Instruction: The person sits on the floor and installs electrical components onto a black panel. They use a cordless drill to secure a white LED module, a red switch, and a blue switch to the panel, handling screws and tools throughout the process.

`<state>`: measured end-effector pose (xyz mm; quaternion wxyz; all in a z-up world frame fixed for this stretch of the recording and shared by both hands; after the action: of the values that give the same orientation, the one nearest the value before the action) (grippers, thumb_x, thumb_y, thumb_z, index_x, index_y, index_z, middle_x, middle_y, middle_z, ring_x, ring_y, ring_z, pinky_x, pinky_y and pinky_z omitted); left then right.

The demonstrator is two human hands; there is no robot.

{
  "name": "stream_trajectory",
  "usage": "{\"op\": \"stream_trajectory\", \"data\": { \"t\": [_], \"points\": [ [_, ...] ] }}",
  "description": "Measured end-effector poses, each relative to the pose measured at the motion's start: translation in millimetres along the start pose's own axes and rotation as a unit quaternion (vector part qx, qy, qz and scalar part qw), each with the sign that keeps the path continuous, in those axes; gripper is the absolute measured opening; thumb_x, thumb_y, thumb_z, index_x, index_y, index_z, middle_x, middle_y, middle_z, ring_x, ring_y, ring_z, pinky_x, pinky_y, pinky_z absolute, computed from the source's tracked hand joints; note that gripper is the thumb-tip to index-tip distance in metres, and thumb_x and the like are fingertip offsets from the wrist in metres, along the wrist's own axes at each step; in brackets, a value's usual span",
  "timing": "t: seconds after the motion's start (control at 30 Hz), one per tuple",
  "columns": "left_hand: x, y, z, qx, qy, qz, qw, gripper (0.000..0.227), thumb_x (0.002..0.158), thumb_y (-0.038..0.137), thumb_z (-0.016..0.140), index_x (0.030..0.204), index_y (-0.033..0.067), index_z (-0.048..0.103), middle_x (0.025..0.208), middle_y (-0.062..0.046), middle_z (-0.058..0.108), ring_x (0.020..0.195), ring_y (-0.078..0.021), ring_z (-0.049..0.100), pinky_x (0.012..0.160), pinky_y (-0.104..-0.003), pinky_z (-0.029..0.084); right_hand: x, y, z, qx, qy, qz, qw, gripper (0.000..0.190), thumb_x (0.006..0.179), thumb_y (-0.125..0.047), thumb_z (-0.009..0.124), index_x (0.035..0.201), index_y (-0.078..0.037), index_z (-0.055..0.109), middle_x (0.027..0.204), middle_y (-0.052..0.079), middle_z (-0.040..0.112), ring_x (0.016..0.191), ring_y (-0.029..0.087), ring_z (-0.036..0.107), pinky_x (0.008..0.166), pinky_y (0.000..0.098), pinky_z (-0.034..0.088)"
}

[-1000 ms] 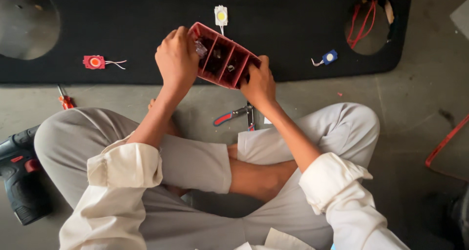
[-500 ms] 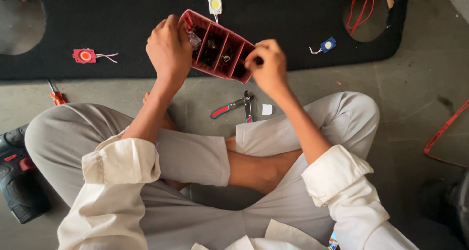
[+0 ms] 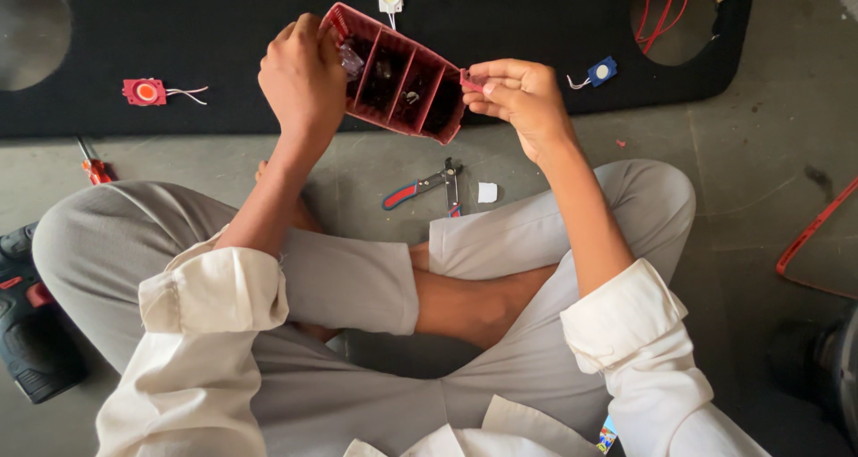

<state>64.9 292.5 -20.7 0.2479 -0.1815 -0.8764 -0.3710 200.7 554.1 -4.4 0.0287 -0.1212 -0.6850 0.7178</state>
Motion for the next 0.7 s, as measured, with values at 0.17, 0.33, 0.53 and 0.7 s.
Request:
{"op": "stream_trajectory", "data": {
  "t": [0.17,0.33,0.53,0.7],
  "points": [
    [3,-7,3,-0.071,-0.004,-0.051,0.996,0.024,0.097,0.030,0.073,0.089,0.0067,0.069,0.082,-0.011,0.072,0.073,-0.0329,0.072,0.063,-0.044,0.054,-2,-1,7,-0.007,-0.006,-0.006,1.000,0.028,0.096,0.002,0.058,0.121,0.010,0.066,0.109,0.019,0.075,0.093,0.020,0.075,0.087,0.0324,0.064],
    [11,-14,12,-0.260,-0.022,0.004,0.965,0.046,0.107,0.044,0.062,0.113,-0.0008,0.070,0.097,-0.015,0.073,0.088,-0.0284,0.070,0.078,-0.039,0.055,0,9,27,-0.022,0.005,-0.030,0.999,0.027,0.096,0.002,0.058,0.121,0.012,0.065,0.108,0.021,0.075,0.094,0.021,0.076,0.088,0.0321,0.064],
    [12,-18,10,-0.385,-0.132,-0.050,0.912,0.078,0.110,0.060,0.023,0.127,0.0000,0.070,0.114,-0.013,0.076,0.107,-0.0208,0.072,0.098,-0.034,0.054,-4,9,38,0.022,-0.017,-0.045,0.999,0.029,0.099,0.001,0.055,0.125,0.012,0.061,0.113,0.021,0.074,0.100,0.021,0.076,0.095,0.0316,0.062],
    [11,-7,4,-0.458,-0.143,-0.084,0.873,0.078,0.110,0.060,0.023,0.124,-0.0010,0.069,0.120,-0.011,0.075,0.110,-0.0201,0.069,0.102,-0.034,0.051,-4,7,40,0.005,-0.010,-0.078,0.997,0.028,0.099,0.000,0.055,0.125,0.010,0.063,0.115,0.019,0.073,0.105,0.021,0.075,0.098,0.0324,0.062]
  ]
}}
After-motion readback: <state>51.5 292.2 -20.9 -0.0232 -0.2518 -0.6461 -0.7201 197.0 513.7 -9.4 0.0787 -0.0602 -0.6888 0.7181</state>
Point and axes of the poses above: each hand's wrist, its own x-axis towards the middle knuckle, its own z-axis out of the palm, y = z × x, the point moved 1 cm from there along x, towards the middle knuckle
